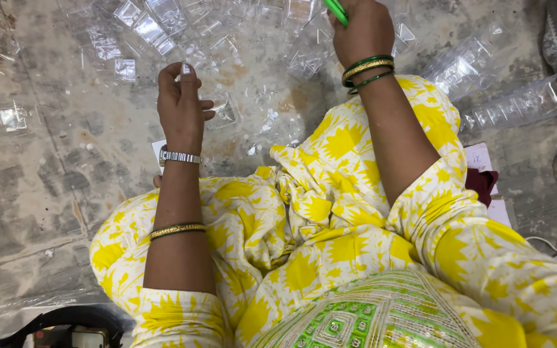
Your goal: The person sits on the floor and cuts small squares from thin transparent plastic sheeting using a green utility knife, working on their lap. They handle one plastic piece at a time, cut it, and set the cut piece aside among a spread of similar plastic scraps.
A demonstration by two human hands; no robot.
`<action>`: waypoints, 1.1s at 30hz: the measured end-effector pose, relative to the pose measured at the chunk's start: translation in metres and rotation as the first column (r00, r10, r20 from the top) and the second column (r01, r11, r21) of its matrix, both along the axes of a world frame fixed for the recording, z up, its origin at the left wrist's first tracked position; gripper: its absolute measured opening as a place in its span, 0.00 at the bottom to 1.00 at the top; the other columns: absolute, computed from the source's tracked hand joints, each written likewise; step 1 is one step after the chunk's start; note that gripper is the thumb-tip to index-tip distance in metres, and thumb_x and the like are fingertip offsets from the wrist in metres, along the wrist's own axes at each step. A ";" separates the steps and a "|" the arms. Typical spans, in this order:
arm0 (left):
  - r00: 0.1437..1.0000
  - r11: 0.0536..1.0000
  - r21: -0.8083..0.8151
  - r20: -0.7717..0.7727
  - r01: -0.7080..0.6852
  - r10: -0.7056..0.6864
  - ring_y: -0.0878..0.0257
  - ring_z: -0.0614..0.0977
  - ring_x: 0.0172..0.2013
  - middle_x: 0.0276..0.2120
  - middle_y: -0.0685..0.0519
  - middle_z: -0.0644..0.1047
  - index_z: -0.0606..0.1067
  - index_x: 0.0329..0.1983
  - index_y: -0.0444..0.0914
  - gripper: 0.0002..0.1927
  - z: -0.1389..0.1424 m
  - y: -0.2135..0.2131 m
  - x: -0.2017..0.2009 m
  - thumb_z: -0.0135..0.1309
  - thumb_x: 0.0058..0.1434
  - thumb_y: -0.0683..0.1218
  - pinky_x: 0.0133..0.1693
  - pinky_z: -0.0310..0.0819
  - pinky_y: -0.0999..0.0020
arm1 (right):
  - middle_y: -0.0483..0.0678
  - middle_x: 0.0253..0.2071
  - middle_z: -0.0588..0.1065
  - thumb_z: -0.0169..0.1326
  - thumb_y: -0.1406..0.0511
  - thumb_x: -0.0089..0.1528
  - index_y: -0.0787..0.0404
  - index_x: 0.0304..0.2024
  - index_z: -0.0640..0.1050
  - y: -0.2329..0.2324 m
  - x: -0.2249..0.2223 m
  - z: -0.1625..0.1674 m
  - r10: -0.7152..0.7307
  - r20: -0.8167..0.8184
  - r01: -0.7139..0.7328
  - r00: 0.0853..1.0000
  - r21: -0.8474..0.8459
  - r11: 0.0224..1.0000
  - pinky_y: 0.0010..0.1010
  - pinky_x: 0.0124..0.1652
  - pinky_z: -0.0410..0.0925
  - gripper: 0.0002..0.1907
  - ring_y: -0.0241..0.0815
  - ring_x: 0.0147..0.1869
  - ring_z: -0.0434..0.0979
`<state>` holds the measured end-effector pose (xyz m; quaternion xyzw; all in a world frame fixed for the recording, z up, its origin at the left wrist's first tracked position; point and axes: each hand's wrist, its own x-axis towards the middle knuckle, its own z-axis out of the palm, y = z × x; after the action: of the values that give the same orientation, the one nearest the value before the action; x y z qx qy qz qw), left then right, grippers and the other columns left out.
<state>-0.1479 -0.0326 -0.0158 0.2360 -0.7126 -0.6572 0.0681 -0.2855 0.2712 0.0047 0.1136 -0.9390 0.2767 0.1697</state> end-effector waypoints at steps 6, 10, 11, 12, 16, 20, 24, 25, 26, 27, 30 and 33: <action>1.000 0.999 -0.032 0.002 -0.027 0.027 0.67 0.82 0.27 0.36 0.50 0.77 0.68 0.60 0.39 0.23 0.005 0.003 0.000 0.51 0.71 0.57 0.24 0.80 0.72 | 0.57 0.30 0.79 0.67 0.62 0.60 0.57 0.37 0.85 -0.002 -0.002 -0.002 -0.007 0.046 0.009 0.999 -0.048 0.999 0.43 0.34 0.71 0.07 0.57 0.33 0.79; 0.997 0.996 -0.062 -0.023 -0.072 0.071 0.65 0.82 0.26 0.37 0.50 0.78 0.69 0.59 0.38 0.22 0.005 0.001 0.000 0.52 0.70 0.56 0.24 0.79 0.71 | 0.54 0.30 0.80 0.68 0.62 0.60 0.59 0.37 0.85 -0.003 -0.003 -0.005 0.017 0.076 -0.008 0.997 -0.116 0.993 0.38 0.34 0.71 0.08 0.51 0.31 0.81; 0.997 0.995 -0.068 -0.018 -0.074 0.073 0.65 0.83 0.26 0.37 0.51 0.79 0.69 0.59 0.38 0.22 0.005 0.001 0.001 0.53 0.70 0.56 0.24 0.79 0.71 | 0.53 0.30 0.81 0.69 0.64 0.58 0.59 0.37 0.85 -0.003 -0.003 -0.006 0.058 0.041 -0.052 0.998 -0.129 0.990 0.36 0.34 0.71 0.08 0.50 0.31 0.82; 0.997 0.995 -0.074 -0.017 -0.072 0.071 0.65 0.83 0.26 0.37 0.51 0.79 0.69 0.59 0.38 0.22 0.005 0.001 0.001 0.53 0.70 0.56 0.24 0.80 0.71 | 0.53 0.31 0.81 0.69 0.64 0.58 0.60 0.37 0.85 -0.003 -0.003 -0.008 0.066 0.028 -0.062 0.997 -0.124 0.990 0.36 0.34 0.72 0.08 0.50 0.32 0.82; 0.998 0.994 -0.094 -0.025 -0.061 0.058 0.65 0.83 0.27 0.37 0.49 0.78 0.68 0.60 0.38 0.23 0.005 0.003 -0.001 0.55 0.68 0.54 0.24 0.80 0.70 | 0.53 0.32 0.82 0.68 0.66 0.59 0.60 0.38 0.85 0.000 -0.007 -0.012 0.063 0.014 -0.060 0.998 -0.144 0.988 0.34 0.36 0.73 0.07 0.48 0.33 0.83; 0.998 0.994 -0.093 -0.017 -0.055 0.054 0.65 0.83 0.27 0.37 0.50 0.79 0.68 0.60 0.37 0.23 0.006 0.002 0.000 0.55 0.68 0.53 0.24 0.80 0.70 | 0.56 0.34 0.81 0.67 0.69 0.58 0.61 0.41 0.84 0.004 -0.009 -0.010 0.110 0.001 -0.110 0.994 -0.046 0.993 0.36 0.36 0.73 0.09 0.52 0.36 0.82; 0.999 0.993 -0.110 -0.031 -0.042 0.039 0.65 0.84 0.28 0.37 0.51 0.79 0.68 0.60 0.37 0.23 0.005 0.001 0.001 0.55 0.68 0.53 0.25 0.80 0.70 | 0.54 0.34 0.81 0.69 0.69 0.55 0.57 0.42 0.86 0.009 -0.005 0.000 0.270 0.135 -0.260 0.953 -0.087 0.962 0.35 0.38 0.73 0.12 0.49 0.35 0.82; 0.999 0.993 -0.113 -0.033 -0.041 0.037 0.65 0.83 0.28 0.37 0.51 0.79 0.68 0.60 0.37 0.23 0.004 0.001 0.001 0.55 0.68 0.52 0.25 0.80 0.70 | 0.52 0.34 0.82 0.68 0.70 0.55 0.56 0.40 0.86 0.009 -0.004 0.002 0.268 0.170 -0.257 0.948 -0.083 0.963 0.34 0.39 0.74 0.10 0.47 0.36 0.83; 0.999 0.993 -0.112 -0.032 -0.042 0.038 0.65 0.83 0.28 0.37 0.51 0.79 0.68 0.60 0.37 0.23 0.004 0.001 0.001 0.56 0.68 0.52 0.25 0.80 0.70 | 0.51 0.34 0.82 0.67 0.70 0.55 0.55 0.39 0.86 0.009 -0.003 0.005 0.265 0.204 -0.254 0.942 -0.079 0.964 0.33 0.41 0.74 0.09 0.45 0.37 0.84; 0.999 0.993 -0.110 -0.032 -0.044 0.041 0.65 0.83 0.28 0.36 0.51 0.78 0.68 0.60 0.37 0.23 0.004 0.001 0.001 0.56 0.68 0.52 0.25 0.80 0.70 | 0.50 0.35 0.82 0.68 0.70 0.56 0.56 0.39 0.86 0.010 -0.002 0.007 0.271 0.186 -0.260 0.944 -0.082 0.962 0.33 0.41 0.74 0.09 0.45 0.38 0.84; 0.999 0.993 -0.111 -0.029 -0.046 0.043 0.65 0.83 0.27 0.35 0.51 0.78 0.69 0.60 0.37 0.23 0.004 0.001 0.000 0.56 0.67 0.52 0.25 0.80 0.71 | 0.50 0.36 0.82 0.68 0.71 0.54 0.56 0.39 0.86 0.011 0.000 0.011 0.296 0.122 -0.291 0.947 -0.054 0.955 0.34 0.40 0.74 0.10 0.46 0.38 0.83; 0.998 0.990 -0.131 -0.039 -0.047 0.042 0.66 0.82 0.26 0.35 0.51 0.79 0.69 0.59 0.37 0.22 0.003 0.001 0.001 0.57 0.68 0.52 0.24 0.79 0.71 | 0.51 0.37 0.82 0.66 0.73 0.51 0.55 0.37 0.87 0.011 0.002 0.015 0.307 0.032 -0.308 0.951 0.038 0.951 0.34 0.39 0.73 0.13 0.48 0.37 0.82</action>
<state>-0.1473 -0.0320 -0.0130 0.2351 -0.7478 -0.6109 0.1111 -0.2833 0.2823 0.0199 0.2583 -0.9176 0.2812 0.1102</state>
